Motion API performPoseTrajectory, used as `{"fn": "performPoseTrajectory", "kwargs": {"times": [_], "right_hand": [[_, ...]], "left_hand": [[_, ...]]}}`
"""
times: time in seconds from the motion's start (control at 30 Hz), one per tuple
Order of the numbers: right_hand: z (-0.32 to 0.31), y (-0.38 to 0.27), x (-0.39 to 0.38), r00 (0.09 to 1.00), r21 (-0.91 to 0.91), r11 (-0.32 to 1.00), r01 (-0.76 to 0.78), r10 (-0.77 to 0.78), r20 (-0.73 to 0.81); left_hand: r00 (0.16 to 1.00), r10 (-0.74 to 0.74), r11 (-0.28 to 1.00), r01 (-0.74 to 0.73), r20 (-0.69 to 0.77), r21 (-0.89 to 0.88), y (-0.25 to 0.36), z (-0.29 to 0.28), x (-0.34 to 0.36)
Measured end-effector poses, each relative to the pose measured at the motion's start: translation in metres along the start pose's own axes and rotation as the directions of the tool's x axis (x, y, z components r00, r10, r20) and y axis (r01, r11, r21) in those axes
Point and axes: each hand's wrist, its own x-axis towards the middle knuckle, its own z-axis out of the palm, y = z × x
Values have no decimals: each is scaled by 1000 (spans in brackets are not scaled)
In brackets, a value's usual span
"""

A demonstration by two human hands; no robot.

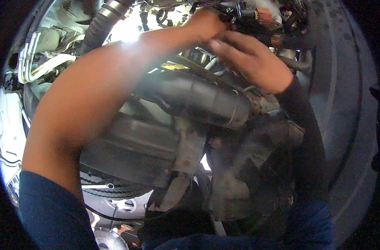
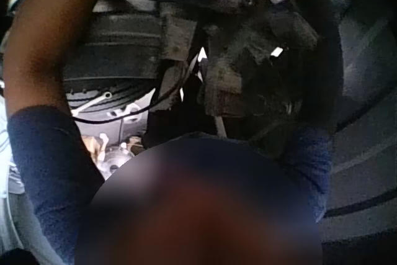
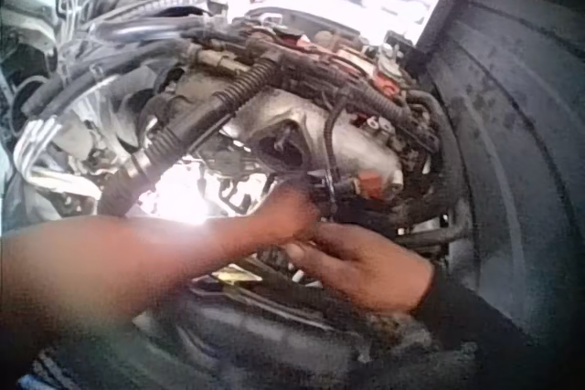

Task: The person uses a ratchet wrench to tighten bolts on a component within the car engine bay. They work with both hands, using a flashlight to illuminate the area, and then place the tool back on a workbench.

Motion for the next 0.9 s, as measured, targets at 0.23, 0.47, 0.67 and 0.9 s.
{"fn": "performPoseTrajectory", "kwargs": {"times": [0.23,0.47,0.67,0.9], "right_hand": [[-9,3,-11,947,-101,942,-319,320,-9],[-9,12,-1,979,366,915,-170,115,167],[-8,43,-19,941,80,941,-328,333,-62],[-3,71,-19,872,365,837,-408,475,-116]], "left_hand": [[992,-114,993,114,-60,-1,5,2,3],[1000,-3,997,4,11,-76,4,-5,-4],[996,-26,996,32,-83,77,4,9,8],[988,-90,995,83,129,60,27,-22,-13]]}}
